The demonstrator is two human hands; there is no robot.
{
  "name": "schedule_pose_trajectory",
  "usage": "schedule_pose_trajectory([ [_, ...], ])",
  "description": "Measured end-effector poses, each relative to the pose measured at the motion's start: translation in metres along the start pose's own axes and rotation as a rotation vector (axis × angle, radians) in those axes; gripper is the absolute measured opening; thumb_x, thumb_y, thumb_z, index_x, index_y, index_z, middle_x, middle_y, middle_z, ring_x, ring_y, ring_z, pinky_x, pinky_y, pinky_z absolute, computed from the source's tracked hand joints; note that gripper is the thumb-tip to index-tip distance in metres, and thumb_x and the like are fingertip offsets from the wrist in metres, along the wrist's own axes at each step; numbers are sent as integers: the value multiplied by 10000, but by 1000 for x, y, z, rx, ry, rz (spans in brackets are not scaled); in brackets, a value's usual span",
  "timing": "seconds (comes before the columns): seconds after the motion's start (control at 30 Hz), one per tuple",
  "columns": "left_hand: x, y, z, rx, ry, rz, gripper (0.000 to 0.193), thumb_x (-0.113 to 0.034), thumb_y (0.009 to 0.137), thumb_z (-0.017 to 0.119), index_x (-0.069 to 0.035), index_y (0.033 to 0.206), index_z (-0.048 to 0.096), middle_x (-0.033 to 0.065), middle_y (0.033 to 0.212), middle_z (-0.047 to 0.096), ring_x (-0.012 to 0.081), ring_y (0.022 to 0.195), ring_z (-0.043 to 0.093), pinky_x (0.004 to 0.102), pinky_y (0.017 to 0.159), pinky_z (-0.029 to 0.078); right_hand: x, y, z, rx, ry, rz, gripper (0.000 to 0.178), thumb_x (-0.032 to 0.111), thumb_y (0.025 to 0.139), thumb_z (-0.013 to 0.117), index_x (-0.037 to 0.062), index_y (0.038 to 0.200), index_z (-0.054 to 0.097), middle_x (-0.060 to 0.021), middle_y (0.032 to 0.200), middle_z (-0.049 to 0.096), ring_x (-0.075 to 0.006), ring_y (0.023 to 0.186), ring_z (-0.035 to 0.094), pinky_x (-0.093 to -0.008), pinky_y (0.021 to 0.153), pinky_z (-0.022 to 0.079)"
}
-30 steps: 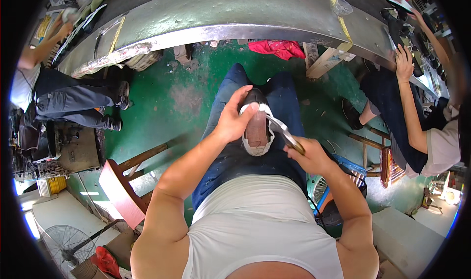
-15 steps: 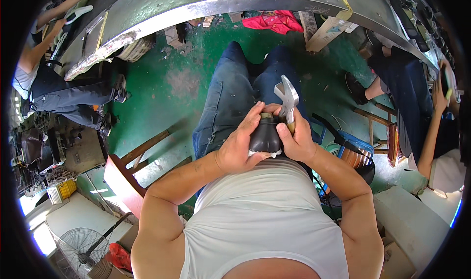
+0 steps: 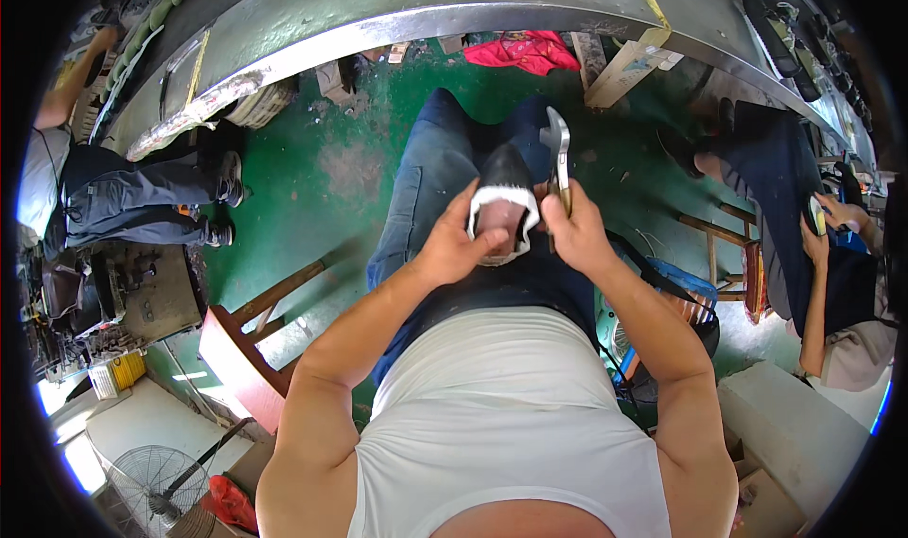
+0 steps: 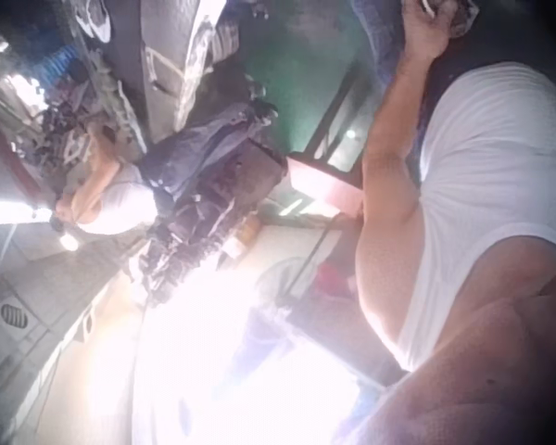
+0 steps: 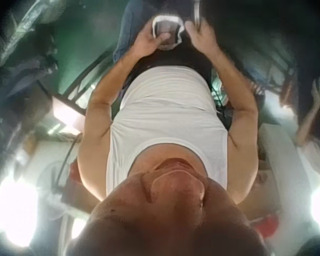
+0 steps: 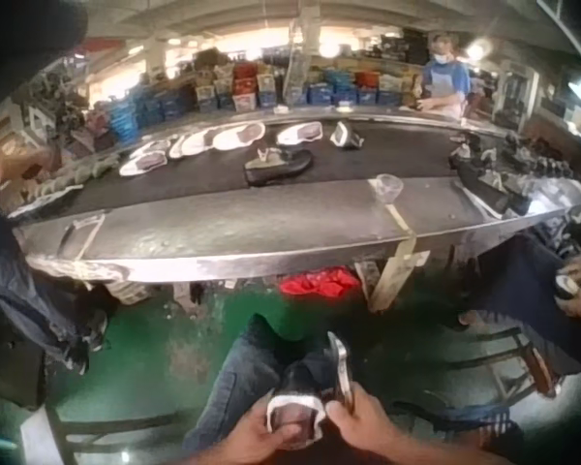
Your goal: Manually lasting shoes by pulling and hammering the upper over the last using pincers and a hammer.
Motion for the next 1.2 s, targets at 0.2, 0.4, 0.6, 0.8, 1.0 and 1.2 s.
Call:
schedule_pose_trajectory([
  [0.2, -26, 32, -5, -76, 247, -84, 522, -394, 1038, 437, -19, 1391, 519, 258, 1216, 609, 387, 1121, 600, 414, 1013, 444, -26, 0, 15, -14, -216, 213, 673, 381, 715, 844, -57, 1117, 530, -161, 904, 667, -258, 875, 682, -373, 810, 535],
  [0.4, -6, 29, -14, 152, -104, -283, 330, -96, 933, 535, 3, 1234, 627, 112, 1051, 697, 189, 982, 664, 318, 898, 515, -29, 3, 7, 102, -138, 412, 576, 123, 710, 717, -104, 1181, 475, -228, 947, 655, -314, 746, 688, -392, 618, 559],
  [0.6, -10, 26, -18, 343, -578, -471, 621, -47, 834, 656, -26, 1420, 452, 115, 1278, 609, 207, 1158, 603, 327, 1021, 458, -16, 7, -23, 223, -315, 326, 378, 219, 858, 664, -33, 1108, 535, -221, 905, 672, -339, 766, 687, -426, 665, 529],
  [0.8, -6, 5, 6, 195, 150, -246, 860, -139, 817, 760, -18, 1525, 287, 177, 1401, 534, 250, 1313, 506, 352, 1111, 379, 24, -40, -57, 404, -608, 167, 391, 247, 918, 620, -22, 1191, 545, -217, 957, 669, -393, 863, 662, -448, 785, 510],
  [1.0, 6, 5, 17, 165, -112, -248, 892, -152, 823, 772, -25, 1540, 256, 192, 1401, 528, 261, 1314, 502, 352, 1121, 366, 35, -39, -35, 366, -995, -372, 440, 147, 889, 638, -23, 1283, 541, -181, 1024, 661, -383, 979, 627, -450, 790, 516],
  [1.2, 10, 3, 17, 179, 61, -193, 970, -98, 837, 761, -30, 1572, 133, 170, 1417, 512, 236, 1317, 490, 332, 1114, 368, 45, -19, -26, 647, -1034, -256, 227, 124, 852, 647, -4, 1035, 609, -184, 932, 674, -394, 909, 651, -479, 768, 519],
])
Point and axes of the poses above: each hand's wrist, its own y-axis towards the middle knuckle, its own z-axis out of the palm, x = y × z, the point moved 2 cm from there along y, towards the middle knuckle
